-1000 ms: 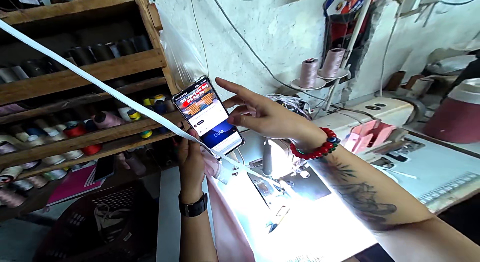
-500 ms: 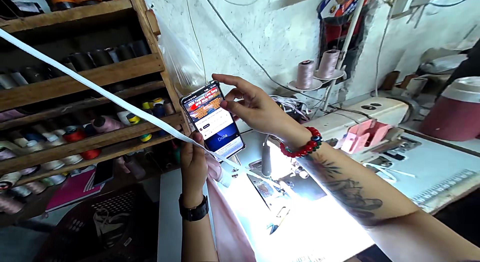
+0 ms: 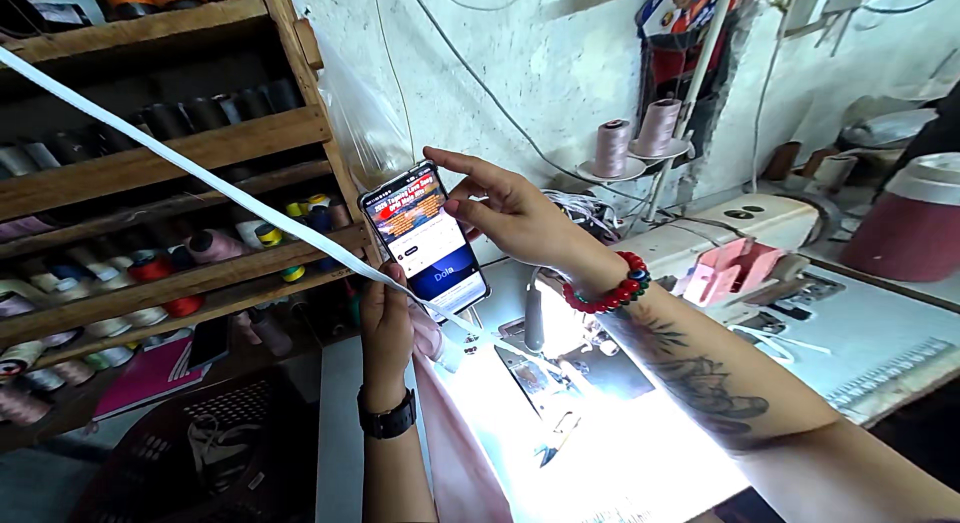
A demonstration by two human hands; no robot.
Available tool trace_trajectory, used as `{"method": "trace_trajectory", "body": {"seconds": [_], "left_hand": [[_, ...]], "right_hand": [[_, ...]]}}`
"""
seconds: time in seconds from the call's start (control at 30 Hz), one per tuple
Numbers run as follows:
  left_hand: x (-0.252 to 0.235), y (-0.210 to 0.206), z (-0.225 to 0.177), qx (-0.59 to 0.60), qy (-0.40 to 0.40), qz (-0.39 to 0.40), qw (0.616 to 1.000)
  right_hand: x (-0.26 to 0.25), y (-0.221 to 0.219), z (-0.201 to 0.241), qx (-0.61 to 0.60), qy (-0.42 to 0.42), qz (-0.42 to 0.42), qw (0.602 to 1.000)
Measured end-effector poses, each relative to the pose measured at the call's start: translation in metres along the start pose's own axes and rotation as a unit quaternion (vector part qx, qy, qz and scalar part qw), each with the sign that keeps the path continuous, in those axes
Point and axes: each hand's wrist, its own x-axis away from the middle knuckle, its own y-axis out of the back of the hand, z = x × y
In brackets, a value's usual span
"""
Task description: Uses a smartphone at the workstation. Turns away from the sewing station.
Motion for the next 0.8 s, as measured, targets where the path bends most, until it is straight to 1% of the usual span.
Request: {"method": "trace_trajectory", "body": {"seconds": [0.27,0.37,0.5,0.57,0.63,0.8], "left_hand": [[0.000,0.001,0.001,0.006,0.000,0.009,1.000],[0.000,0.000,0.000,0.005,-0.004,0.009,1.000],[0.001,-0.001,-0.001,0.001,0.004,0.004,1.000],[0.000,-0.001,0.000,-0.001,0.005,0.006,1.000],[0.000,-0.001,0.001,0.000,0.005,0.007,1.000],[0.000,-0.002,0.000,0.000,0.006,0.002,1.000]], "right_hand": [[-0.009,0.000,0.001,0.008,0.004,0.007,1.000],[-0.006,-0.006,0.010,0.006,-0.011,-0.021,1.000],[-0.001,-0.006,0.010,0.009,-0.005,-0.038,0.999],[-0.011,-0.002,0.003,0.013,0.012,-0.013,1.000],[-0.016,-0.001,-0.002,0.009,0.023,-0.009,1.000],[-0.009,-0.002,0.007,0.006,-0.002,-0.012,1.000]]}}
